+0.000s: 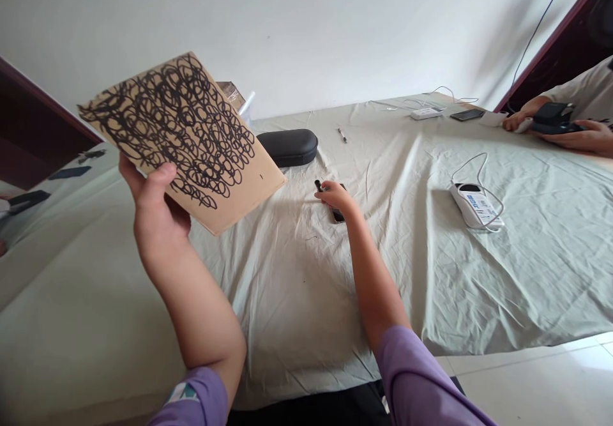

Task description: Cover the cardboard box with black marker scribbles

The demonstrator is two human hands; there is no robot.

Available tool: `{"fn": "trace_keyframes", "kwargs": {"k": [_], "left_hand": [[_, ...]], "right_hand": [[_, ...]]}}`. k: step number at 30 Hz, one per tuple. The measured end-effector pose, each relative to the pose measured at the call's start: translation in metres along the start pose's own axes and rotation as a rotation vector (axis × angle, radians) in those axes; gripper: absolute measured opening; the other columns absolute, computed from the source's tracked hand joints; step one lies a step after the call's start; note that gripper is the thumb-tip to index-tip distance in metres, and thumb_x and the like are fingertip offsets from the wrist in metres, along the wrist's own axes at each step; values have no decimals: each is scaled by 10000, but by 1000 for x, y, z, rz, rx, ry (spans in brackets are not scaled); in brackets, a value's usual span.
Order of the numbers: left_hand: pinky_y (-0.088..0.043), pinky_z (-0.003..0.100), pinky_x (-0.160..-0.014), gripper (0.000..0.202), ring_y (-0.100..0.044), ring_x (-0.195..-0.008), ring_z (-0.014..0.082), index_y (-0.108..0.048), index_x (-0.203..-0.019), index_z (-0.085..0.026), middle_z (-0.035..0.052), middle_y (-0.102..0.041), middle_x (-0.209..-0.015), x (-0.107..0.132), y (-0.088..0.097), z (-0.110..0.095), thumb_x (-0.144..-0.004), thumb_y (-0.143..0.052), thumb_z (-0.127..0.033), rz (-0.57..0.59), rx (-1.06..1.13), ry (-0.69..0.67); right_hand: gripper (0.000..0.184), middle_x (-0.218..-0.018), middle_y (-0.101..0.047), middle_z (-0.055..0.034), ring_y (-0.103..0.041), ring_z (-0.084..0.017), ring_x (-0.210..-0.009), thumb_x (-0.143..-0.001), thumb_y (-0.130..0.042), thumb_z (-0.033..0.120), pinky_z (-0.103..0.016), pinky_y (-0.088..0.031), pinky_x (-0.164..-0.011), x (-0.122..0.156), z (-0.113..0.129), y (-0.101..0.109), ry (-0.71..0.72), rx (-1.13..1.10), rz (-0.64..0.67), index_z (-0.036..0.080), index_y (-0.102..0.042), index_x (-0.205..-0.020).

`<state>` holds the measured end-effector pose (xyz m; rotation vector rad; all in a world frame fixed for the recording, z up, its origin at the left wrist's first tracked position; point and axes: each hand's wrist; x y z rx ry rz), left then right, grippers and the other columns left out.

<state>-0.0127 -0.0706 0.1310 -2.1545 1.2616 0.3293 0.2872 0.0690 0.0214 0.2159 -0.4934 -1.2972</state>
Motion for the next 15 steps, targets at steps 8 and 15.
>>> {"fn": "trace_keyframes", "kwargs": {"k": [8, 15], "left_hand": [[-428, 549, -1311, 1161, -576, -1497, 285, -289, -1631, -311, 97, -637, -1515, -4, 2, 3, -642, -897, -326, -2, 31, -21], [-443, 548, -1313, 1158, -604, -1475, 270, -283, -1659, -305, 84, -641, -1511, -3, 3, 3, -665, -876, -328, 14, 28, -34]], "right_hand": [[238, -632, -565, 30, -493, -118, -569, -1028, -664, 368, -228, -414, -592, -9, -11, -9, 26, 74, -108, 170, -726, -912], [335, -687, -705, -32, -543, -107, -495, -1098, -566, 372, -237, -437, -550, -6, -6, -7, -15, 49, -19, 160, -784, -959]]}}
Point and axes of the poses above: each hand's wrist, its own x-axis away from the middle knuckle, its own y-axis out of the back of the hand, z = x × y
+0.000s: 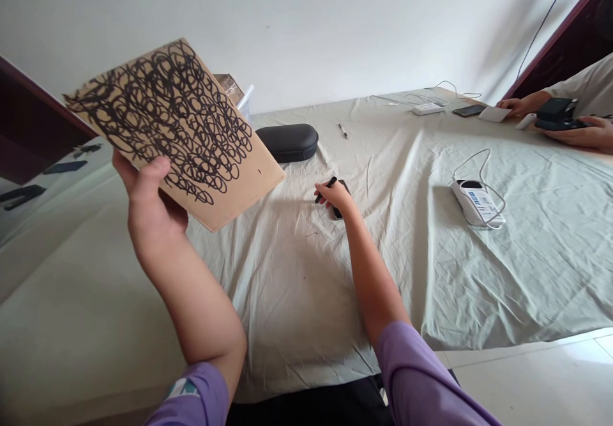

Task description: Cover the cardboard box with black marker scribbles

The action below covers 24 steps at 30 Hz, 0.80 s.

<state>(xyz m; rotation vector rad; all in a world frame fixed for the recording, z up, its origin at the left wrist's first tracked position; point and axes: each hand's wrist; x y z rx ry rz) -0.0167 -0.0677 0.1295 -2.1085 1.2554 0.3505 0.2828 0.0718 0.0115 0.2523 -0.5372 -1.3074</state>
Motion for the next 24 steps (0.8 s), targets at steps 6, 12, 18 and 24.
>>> {"fn": "trace_keyframes", "kwargs": {"k": [6, 12, 18, 24], "left_hand": [[-416, 571, -1323, 1220, -565, -1525, 302, -259, -1672, -282, 90, -648, -1466, 0, -1, -3, -639, -903, -363, -1, -15, 20], [-400, 570, -1326, 1174, -542, -1538, 307, -300, -1617, -277, 94, -637, -1474, -1, -2, -1, -616, -909, -359, 19, 41, -20], [-374, 570, -1331, 1228, -465, -1591, 315, -291, -1635, -263, 86, -619, -1445, -2, -3, 3, -597, -938, -376, 52, 36, 4], [-414, 523, -1307, 1289, -471, -1574, 331, -303, -1634, -287, 90, -575, -1548, -4, -1, 10, -540, -981, -348, 138, 34, 31]], "right_hand": [[310, -745, -799, -71, -617, -146, -456, -1102, -576, 411, -257, -379, -483, 5, 9, 3, -87, 7, 30, 160, -730, -1198], [461, -611, -698, -42, -575, -162, -412, -1130, -479, 576, -283, -404, -466, 23, 29, 18, -83, -21, -131, 169, -693, -1091], [241, -484, -484, 75, -428, -107, -401, -1076, -597, 440, -227, -323, -439, 59, 61, 35, 349, -362, -299, 229, -672, -984], [218, -619, -657, 39, -446, -82, -400, -1017, -620, 421, -239, -265, -425, 97, 84, 38, 717, -549, -311, 224, -704, -1056]]}}
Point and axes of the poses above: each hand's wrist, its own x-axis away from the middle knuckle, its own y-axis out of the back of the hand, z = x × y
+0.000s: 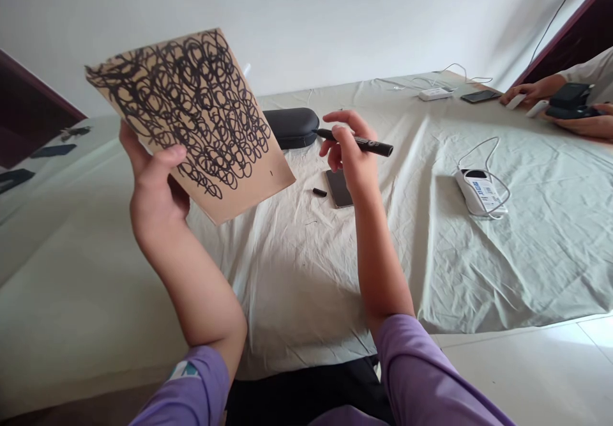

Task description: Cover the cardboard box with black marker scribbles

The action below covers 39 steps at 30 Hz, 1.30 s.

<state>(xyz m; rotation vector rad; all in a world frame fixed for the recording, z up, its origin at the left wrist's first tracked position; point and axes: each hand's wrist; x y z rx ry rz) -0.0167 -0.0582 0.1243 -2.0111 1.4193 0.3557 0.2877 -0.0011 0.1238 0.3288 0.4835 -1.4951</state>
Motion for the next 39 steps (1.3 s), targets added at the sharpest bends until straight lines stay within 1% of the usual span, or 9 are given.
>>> {"fn": "trace_keyframes", "kwargs": {"k": [5, 10, 13, 17, 19, 22, 28, 34, 39], "left_hand": [[-512, 462, -1185, 1384, -625, -1369, 304, -219, -1704, -316, 104, -626, -1501, -2, 0, 19, -537, -959, -243, -16, -79, 45], [-518, 420, -1104, 1390, -672, -1234, 288, -277, -1710, -296, 124, -677, -1380, 14, -4, 69, -527, -1005, -265, -27, -92, 127], [-518, 433, -1106, 1302, -658, -1334, 336, -391, -1642, -344, 110, -675, -1403, 38, -1, 98, -512, -1034, -413, -33, 13, 226], [-513, 430, -1122, 1107, -620, -1421, 356, -519, -1541, -352, 100, -683, -1433, 72, 10, 118, -557, -1015, -457, -138, 70, 285], [-519, 445, -1129, 998, -625, -1418, 357, -555, -1503, -342, 97, -694, -1441, 82, 16, 121, -607, -975, -467, -196, 84, 308], [-537, 452, -1122, 838, -664, -1361, 327, -580, -1456, -325, 80, -708, -1437, 86, 24, 122, -689, -886, -466, -262, 109, 323], [-594, 416, -983, 605, -732, -1148, 278, -615, -1269, -271, 73, -749, -1267, 75, 44, 117, -722, -835, -408, -333, 53, 340], [-623, 382, -851, 583, -749, -1023, 250, -597, -1243, -244, 89, -746, -1183, 70, 52, 115, -721, -821, -371, -364, 42, 336], [-631, 376, -868, 638, -756, -1073, 258, -600, -1274, -236, 81, -744, -1187, 69, 50, 117, -691, -836, -345, -395, 44, 347]], "right_hand": [[232, -693, -735, 15, -440, -86, -395, -1003, -624, 427, -265, -275, -415, 4, 5, -4, 56, -96, 3, 240, -722, -1099], [396, -730, -717, 13, -486, -94, -444, -1039, -599, 646, -262, -339, -442, 8, 2, -13, 19, -102, 44, 275, -713, -1117], [410, -730, -715, 5, -495, -100, -465, -1040, -589, 638, -278, -329, -471, 13, -3, -25, 34, -89, 100, 260, -751, -1043], [342, -649, -616, 31, -458, -98, -519, -1006, -683, 532, -267, -367, -538, 23, -19, -48, 73, -38, 152, 239, -752, -844], [314, -610, -538, 50, -446, -103, -535, -1004, -688, 473, -268, -385, -571, 30, -32, -60, 82, -48, 147, 241, -731, -796], [254, -612, -527, 55, -467, -128, -551, -1038, -604, 438, -288, -408, -602, 40, -54, -75, 63, -78, 168, 262, -756, -935], [152, -740, -693, -20, -601, -215, -678, -898, -621, 357, -371, -488, -659, 58, -88, -95, 101, 59, 241, 261, -697, -807], [30, -594, -557, 38, -504, -202, -603, -752, -566, 284, -451, -494, -858, 65, -95, -105, 172, 117, 303, 279, -595, -757], [49, -637, -596, 15, -523, -212, -670, -783, -569, 269, -451, -464, -897, 65, -90, -104, 257, 230, 387, 264, -549, -738]]}}
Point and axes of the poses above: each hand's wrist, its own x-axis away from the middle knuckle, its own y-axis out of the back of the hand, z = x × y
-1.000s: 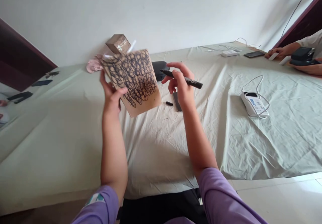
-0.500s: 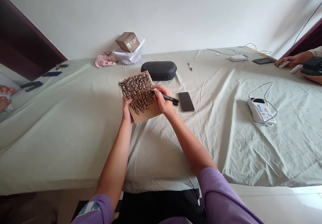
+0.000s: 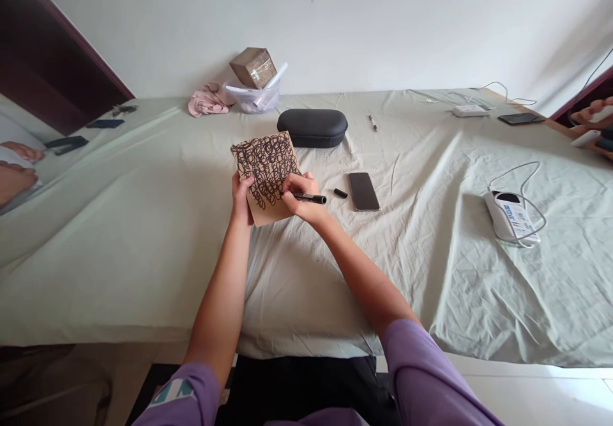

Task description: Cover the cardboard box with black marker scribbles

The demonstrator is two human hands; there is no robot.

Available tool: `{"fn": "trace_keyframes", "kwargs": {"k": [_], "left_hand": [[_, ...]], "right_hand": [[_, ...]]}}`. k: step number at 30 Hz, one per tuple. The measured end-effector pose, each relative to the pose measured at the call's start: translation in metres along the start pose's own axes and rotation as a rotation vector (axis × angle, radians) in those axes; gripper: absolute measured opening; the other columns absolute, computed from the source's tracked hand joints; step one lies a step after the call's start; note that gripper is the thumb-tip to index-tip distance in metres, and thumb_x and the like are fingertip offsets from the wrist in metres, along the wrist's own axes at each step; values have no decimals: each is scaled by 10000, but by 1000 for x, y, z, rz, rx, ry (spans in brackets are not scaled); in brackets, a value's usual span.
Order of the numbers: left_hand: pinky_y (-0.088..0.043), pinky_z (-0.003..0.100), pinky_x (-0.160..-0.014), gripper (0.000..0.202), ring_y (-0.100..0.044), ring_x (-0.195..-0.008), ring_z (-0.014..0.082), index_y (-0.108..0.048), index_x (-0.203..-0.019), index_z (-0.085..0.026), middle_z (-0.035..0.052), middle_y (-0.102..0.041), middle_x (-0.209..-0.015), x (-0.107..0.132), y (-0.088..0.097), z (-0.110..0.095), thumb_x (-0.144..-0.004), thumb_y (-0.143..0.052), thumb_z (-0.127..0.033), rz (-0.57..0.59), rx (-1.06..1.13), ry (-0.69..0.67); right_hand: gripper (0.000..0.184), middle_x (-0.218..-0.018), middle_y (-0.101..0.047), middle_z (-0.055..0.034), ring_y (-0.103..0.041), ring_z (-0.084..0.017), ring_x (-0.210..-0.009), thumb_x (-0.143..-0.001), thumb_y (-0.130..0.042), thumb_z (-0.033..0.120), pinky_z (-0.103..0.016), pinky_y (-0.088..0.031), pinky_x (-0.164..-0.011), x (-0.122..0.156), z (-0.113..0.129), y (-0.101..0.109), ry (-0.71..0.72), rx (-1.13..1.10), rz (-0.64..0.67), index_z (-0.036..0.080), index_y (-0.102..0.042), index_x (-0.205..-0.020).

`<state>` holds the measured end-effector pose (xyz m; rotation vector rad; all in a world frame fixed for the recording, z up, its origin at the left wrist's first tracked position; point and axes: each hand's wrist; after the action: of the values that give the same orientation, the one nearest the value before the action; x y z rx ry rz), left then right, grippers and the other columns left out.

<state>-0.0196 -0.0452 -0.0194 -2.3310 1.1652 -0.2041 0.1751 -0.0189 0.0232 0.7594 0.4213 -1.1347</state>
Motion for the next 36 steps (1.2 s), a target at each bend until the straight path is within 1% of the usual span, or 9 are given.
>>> {"fn": "trace_keyframes", "kwargs": {"k": [5, 10, 13, 18, 21, 24, 29, 33, 36], "left_hand": [[-621, 403, -908, 652, -751, -1084, 275, -619, -1271, -250, 73, -761, -1195, 1, -2, 0, -669, -841, -370, 3, -12, -13], [-610, 387, -869, 665, -741, -1042, 266, -631, -1255, -253, 63, -770, -1163, 0, -3, -1, -639, -841, -390, -1, -22, -5], [-619, 414, -896, 695, -738, -1046, 276, -621, -1260, -255, 64, -765, -1155, 1, -4, -2, -619, -848, -394, -5, -16, 6], [-617, 467, -999, 720, -740, -1172, 332, -594, -1284, -248, 92, -757, -1198, 4, -6, -6, -624, -842, -393, 6, -1, 14], [-615, 455, -995, 720, -736, -1204, 338, -586, -1299, -239, 103, -756, -1207, 5, -6, -6, -642, -838, -393, 16, -5, 16], [-620, 439, -972, 713, -743, -1198, 332, -587, -1300, -243, 105, -757, -1238, 5, -5, -5, -651, -841, -396, 19, -12, 13], [-623, 449, -1008, 685, -750, -1188, 326, -593, -1299, -245, 95, -757, -1214, 6, -6, -6, -670, -830, -376, 22, -3, 6], [-637, 444, -978, 660, -754, -1152, 314, -591, -1283, -257, 90, -754, -1204, 5, -6, -5, -674, -822, -361, 30, -1, 3], [-645, 444, -962, 687, -755, -1120, 303, -591, -1314, -258, 95, -746, -1233, 2, -3, -1, -684, -837, -382, 40, -18, -14]], "right_hand": [[59, -636, -623, 25, -519, -190, -626, -790, -551, 266, -436, -424, -882, -1, -1, -2, -3, -2, 26, 252, -553, -733], [65, -672, -650, 27, -541, -182, -635, -810, -542, 269, -437, -399, -912, -2, -2, -7, -1, 33, 51, 247, -551, -750], [76, -669, -628, 29, -505, -175, -631, -803, -543, 258, -433, -386, -902, -2, -1, -9, 13, 82, 61, 247, -520, -731], [167, -642, -592, 29, -477, -172, -634, -805, -538, 242, -438, -378, -907, -3, -2, -9, 5, 107, 119, 246, -440, -670], [210, -618, -565, 24, -460, -175, -622, -815, -525, 255, -450, -386, -905, -3, -4, -7, 23, 78, 145, 249, -406, -642], [222, -604, -522, 18, -429, -185, -622, -823, -513, 267, -443, -397, -865, -2, -6, -7, 44, 52, 110, 259, -382, -643], [171, -628, -528, 25, -455, -191, -634, -829, -522, 234, -417, -400, -831, -1, -5, -8, 66, 34, 20, 264, -421, -695], [150, -661, -584, 26, -472, -174, -623, -821, -548, 250, -439, -405, -885, -2, -3, -10, 57, 79, 54, 253, -452, -705], [191, -637, -602, 29, -484, -164, -611, -802, -598, 289, -467, -426, -931, -3, 2, -10, -10, 52, 101, 250, -475, -661]]}}
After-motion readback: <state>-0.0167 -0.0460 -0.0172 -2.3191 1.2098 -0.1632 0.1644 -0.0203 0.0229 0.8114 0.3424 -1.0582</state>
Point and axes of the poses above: each hand's wrist, its own x-axis away from the middle knuckle, its own y-axis out of the back of the hand, z = x × y
